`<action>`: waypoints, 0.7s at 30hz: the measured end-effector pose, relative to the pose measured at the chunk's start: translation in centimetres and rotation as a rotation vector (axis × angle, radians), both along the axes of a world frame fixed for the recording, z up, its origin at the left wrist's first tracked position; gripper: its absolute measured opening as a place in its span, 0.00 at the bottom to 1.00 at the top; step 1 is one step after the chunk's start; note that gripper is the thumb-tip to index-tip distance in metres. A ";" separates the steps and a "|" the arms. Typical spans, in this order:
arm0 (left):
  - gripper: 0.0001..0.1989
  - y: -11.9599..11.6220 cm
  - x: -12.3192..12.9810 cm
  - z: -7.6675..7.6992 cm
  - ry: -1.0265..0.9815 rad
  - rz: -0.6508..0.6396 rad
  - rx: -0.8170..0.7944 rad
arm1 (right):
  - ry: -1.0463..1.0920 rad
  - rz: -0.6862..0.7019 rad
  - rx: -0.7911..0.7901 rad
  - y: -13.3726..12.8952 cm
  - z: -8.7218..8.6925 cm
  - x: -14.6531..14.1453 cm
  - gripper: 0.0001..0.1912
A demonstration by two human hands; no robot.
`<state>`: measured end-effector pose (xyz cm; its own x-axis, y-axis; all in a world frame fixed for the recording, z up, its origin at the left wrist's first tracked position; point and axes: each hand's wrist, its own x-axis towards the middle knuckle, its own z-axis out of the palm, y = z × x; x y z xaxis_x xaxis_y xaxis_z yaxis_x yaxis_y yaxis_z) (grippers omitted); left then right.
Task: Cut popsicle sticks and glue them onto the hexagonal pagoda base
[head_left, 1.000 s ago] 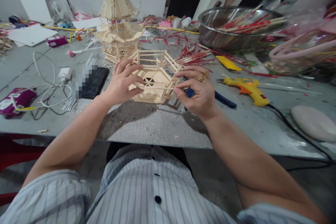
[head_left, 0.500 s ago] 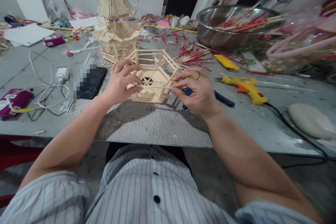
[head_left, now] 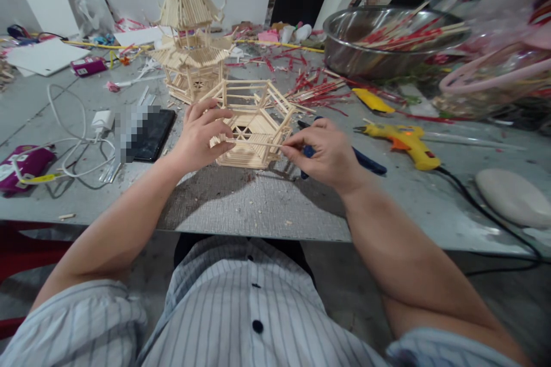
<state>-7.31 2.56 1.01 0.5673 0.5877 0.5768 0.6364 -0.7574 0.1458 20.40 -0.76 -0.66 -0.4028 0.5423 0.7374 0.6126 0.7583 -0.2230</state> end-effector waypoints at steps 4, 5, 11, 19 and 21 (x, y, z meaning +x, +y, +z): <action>0.05 0.0 0.1 0.0 0.002 0.000 0.014 | 0.005 0.014 -0.004 0.0 -0.2 0.0 0.06; 0.05 -0.1 0.1 0.0 0.003 0.002 0.015 | 0.007 0.017 -0.002 0.0 -0.2 0.0 0.06; 0.05 -0.1 0.2 0.1 0.018 0.016 0.001 | 0.020 0.032 0.012 0.1 -0.2 -0.2 0.06; 0.07 0.0 0.2 0.0 0.006 0.002 0.010 | 0.017 0.021 -0.045 -0.1 -0.1 -0.7 0.07; 0.06 -0.1 0.2 0.1 0.005 0.003 0.006 | 0.006 0.013 -0.061 -0.1 -0.1 -0.7 0.07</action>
<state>-7.12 2.50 1.10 0.5682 0.5861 0.5776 0.6396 -0.7562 0.1382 19.65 -0.90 -0.75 -0.4062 0.5811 0.7052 0.6012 0.7512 -0.2727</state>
